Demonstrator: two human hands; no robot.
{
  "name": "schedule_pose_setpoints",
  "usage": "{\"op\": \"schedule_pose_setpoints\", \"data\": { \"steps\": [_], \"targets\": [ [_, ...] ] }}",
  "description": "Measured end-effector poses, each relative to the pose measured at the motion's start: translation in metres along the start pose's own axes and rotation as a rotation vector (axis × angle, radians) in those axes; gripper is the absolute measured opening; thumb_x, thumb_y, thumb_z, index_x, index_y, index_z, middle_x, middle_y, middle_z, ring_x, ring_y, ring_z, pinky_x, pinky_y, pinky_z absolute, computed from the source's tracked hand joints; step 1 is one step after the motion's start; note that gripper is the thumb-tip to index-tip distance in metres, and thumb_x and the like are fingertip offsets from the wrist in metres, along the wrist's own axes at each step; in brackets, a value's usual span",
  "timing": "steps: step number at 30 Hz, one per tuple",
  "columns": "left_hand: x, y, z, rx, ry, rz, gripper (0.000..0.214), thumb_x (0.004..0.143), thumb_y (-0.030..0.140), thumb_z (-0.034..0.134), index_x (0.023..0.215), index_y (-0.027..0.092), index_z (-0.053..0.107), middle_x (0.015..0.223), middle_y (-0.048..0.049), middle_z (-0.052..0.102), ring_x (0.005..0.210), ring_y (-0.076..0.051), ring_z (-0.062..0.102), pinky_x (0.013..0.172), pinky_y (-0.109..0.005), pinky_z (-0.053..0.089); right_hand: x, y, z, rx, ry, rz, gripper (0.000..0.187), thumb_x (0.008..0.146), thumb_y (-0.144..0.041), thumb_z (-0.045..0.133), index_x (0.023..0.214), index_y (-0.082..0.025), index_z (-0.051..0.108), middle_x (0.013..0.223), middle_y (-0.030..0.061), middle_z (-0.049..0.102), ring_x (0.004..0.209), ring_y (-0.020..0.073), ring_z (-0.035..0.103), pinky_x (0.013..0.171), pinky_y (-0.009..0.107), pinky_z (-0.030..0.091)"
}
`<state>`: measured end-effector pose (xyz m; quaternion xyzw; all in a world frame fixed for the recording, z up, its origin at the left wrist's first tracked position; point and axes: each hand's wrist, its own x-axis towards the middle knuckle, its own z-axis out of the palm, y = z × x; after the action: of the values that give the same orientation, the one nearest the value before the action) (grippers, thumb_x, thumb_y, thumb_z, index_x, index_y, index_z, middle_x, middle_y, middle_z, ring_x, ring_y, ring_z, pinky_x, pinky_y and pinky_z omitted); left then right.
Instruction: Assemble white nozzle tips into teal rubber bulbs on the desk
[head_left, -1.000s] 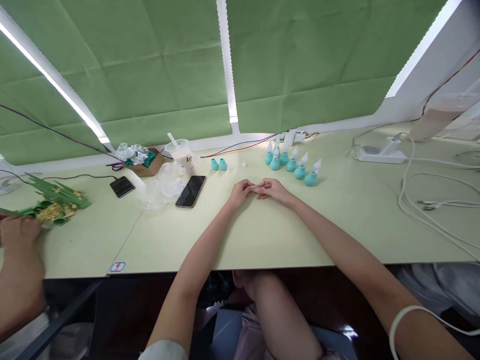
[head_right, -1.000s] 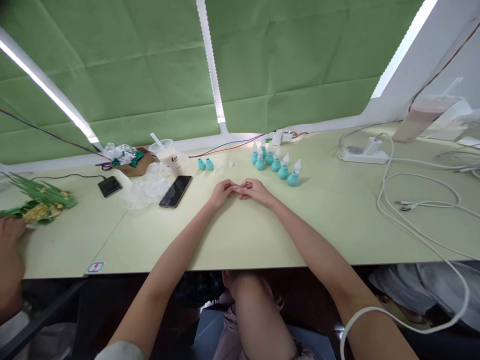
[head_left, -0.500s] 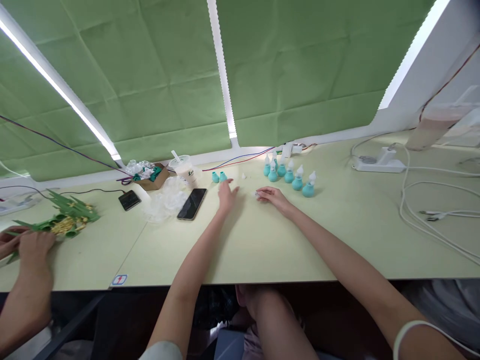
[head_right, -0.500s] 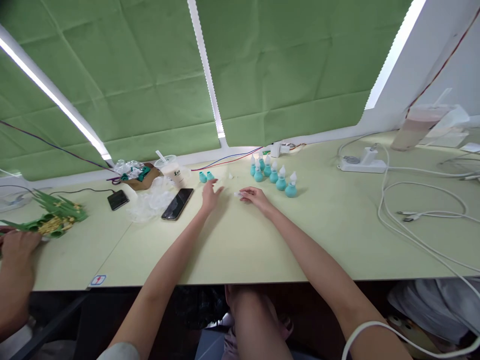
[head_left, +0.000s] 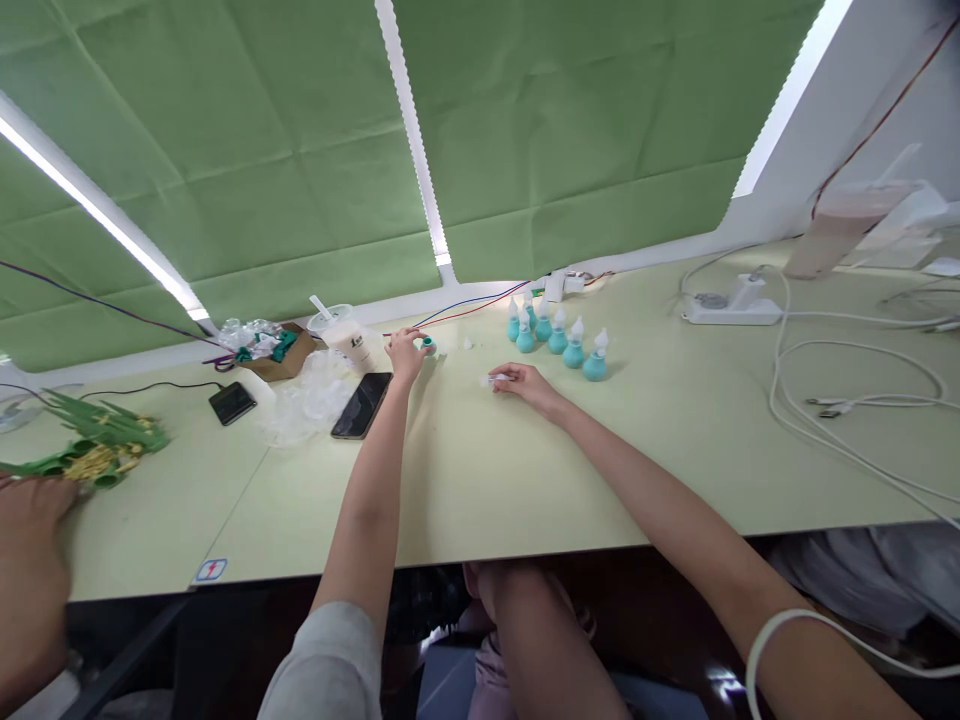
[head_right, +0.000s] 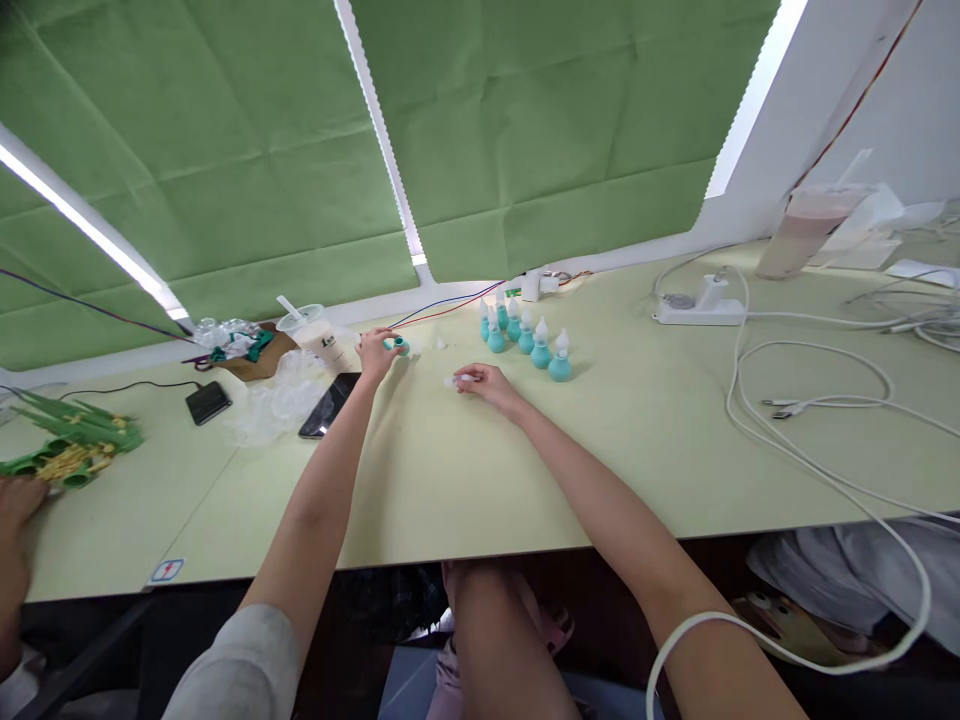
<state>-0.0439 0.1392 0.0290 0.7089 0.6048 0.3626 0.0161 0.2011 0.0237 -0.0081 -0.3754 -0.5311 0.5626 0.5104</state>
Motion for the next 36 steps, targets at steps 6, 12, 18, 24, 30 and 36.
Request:
{"op": "schedule_pose_setpoints", "data": {
  "steps": [6, 12, 18, 24, 30, 36],
  "targets": [
    [-0.032, 0.021, -0.028, -0.674, 0.054, 0.035, 0.029, 0.078, 0.043, 0.057, 0.098, 0.022, 0.053, 0.106, -0.0056, 0.064, 0.095, -0.016, 0.059, 0.081, -0.030, 0.044, 0.001, 0.003, -0.002, -0.022, 0.010, -0.033, 0.038, 0.056, -0.042, 0.077, 0.084, -0.018, 0.065, 0.074, 0.0002, 0.065, 0.072, 0.0118, 0.060, 0.082, 0.029, 0.047],
    [-0.078, 0.059, -0.026, -0.676, -0.212, 0.112, 0.032, 0.081, 0.040, 0.054, 0.109, 0.025, 0.058, 0.107, -0.0031, 0.061, 0.100, -0.017, 0.055, 0.090, -0.030, 0.041, 0.004, 0.010, -0.005, -0.054, 0.049, -0.081, 0.042, 0.055, -0.042, 0.077, 0.088, -0.019, 0.065, 0.080, 0.0016, 0.067, 0.077, 0.0137, 0.061, 0.084, 0.031, 0.046],
    [-0.108, 0.068, 0.005, -0.463, -0.332, 0.093, 0.042, 0.080, 0.028, 0.055, 0.121, 0.022, 0.053, 0.105, -0.0078, 0.056, 0.100, -0.020, 0.051, 0.095, -0.034, 0.037, 0.004, 0.012, -0.008, -0.153, 0.097, -0.114, 0.045, 0.061, -0.044, 0.073, 0.099, -0.019, 0.066, 0.086, 0.0036, 0.069, 0.075, 0.0153, 0.063, 0.082, 0.033, 0.049],
    [-0.113, 0.068, 0.005, -0.456, -0.306, 0.114, 0.027, 0.078, 0.033, 0.058, 0.101, 0.018, 0.058, 0.100, -0.0063, 0.061, 0.093, -0.019, 0.055, 0.087, -0.030, 0.041, 0.005, 0.015, -0.008, -0.229, 0.123, -0.134, 0.037, 0.062, -0.041, 0.072, 0.091, -0.018, 0.068, 0.081, 0.0036, 0.068, 0.072, 0.0167, 0.064, 0.076, 0.031, 0.050],
    [-0.113, 0.068, 0.001, -0.390, -0.325, 0.141, 0.028, 0.077, 0.037, 0.059, 0.099, 0.019, 0.060, 0.096, -0.0040, 0.065, 0.087, -0.018, 0.058, 0.083, -0.029, 0.044, 0.003, 0.014, -0.007, -0.260, 0.120, -0.153, 0.034, 0.063, -0.040, 0.071, 0.089, -0.018, 0.069, 0.078, 0.0023, 0.067, 0.069, 0.0158, 0.063, 0.071, 0.029, 0.049],
    [-0.116, 0.070, 0.002, -0.363, -0.298, 0.166, 0.029, 0.077, 0.041, 0.059, 0.094, 0.018, 0.062, 0.091, -0.0025, 0.066, 0.080, -0.016, 0.059, 0.075, -0.026, 0.045, -0.003, 0.004, -0.004, -0.239, 0.086, -0.123, 0.036, 0.060, -0.041, 0.074, 0.085, -0.017, 0.069, 0.074, 0.0021, 0.066, 0.067, 0.0158, 0.062, 0.071, 0.030, 0.049]
  ]
}}
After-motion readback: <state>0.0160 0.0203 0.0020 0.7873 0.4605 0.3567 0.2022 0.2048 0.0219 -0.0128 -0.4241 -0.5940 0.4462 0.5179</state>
